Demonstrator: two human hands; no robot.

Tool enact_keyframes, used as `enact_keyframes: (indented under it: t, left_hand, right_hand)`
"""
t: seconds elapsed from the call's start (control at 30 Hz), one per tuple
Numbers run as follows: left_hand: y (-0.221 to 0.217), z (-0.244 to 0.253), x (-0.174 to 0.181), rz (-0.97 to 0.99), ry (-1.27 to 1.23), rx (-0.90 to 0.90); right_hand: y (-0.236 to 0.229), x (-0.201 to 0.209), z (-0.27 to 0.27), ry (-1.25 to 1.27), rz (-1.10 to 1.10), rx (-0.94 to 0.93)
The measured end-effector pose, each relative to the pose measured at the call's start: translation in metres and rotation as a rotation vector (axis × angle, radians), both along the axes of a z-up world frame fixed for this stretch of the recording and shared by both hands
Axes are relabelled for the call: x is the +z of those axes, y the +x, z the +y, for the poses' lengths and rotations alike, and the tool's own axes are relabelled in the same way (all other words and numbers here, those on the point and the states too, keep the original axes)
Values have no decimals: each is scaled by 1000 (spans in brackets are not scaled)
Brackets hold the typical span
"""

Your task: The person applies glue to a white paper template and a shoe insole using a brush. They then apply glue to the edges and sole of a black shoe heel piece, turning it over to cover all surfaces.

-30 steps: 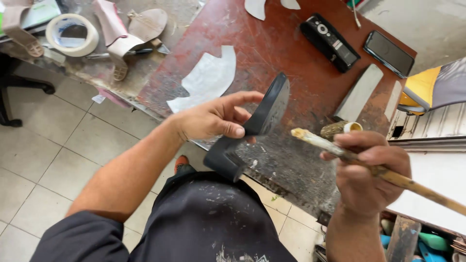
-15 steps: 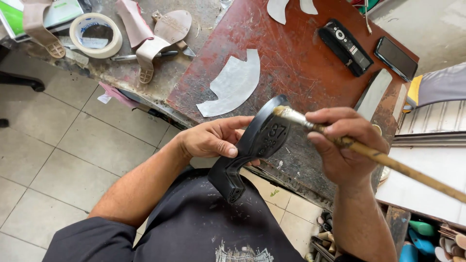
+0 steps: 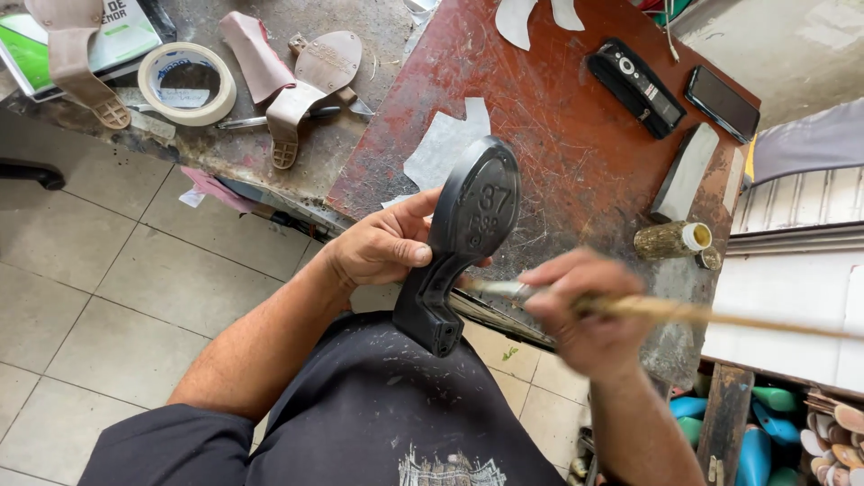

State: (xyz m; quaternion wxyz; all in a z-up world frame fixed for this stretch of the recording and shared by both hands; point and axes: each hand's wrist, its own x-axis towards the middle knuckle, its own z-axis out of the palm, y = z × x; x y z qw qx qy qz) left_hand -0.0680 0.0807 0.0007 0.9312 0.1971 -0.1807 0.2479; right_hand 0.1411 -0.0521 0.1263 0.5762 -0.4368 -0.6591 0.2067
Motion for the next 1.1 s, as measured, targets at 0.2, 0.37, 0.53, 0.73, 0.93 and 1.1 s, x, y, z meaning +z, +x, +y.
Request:
enact_keyframes:
  t: [0.2,0.37,0.53,0.73,0.93,1.1]
  left_hand:
    - [7,-12,7,-29,-29,-73]
    - [4,-11,1,-10,-109,-80]
    - [-4,-5,-2,3,-84,-94]
    - [-18,-3,-5,21,-112,-58]
    - [-27,-6,-1,4,-79,-93]
    - [-29,-12,-9,34,-99,-143]
  right_hand:
    - [20,14,50,125,-16,-150]
    - [-25,16,28,113,-141,-39]
    - [-5,22,57,143,-136,-68]
    - [-37,16,23,41,-142,-82]
    - [-33,-23,6,133,-267,-248]
    - [-31,2,32,40,-25,-284]
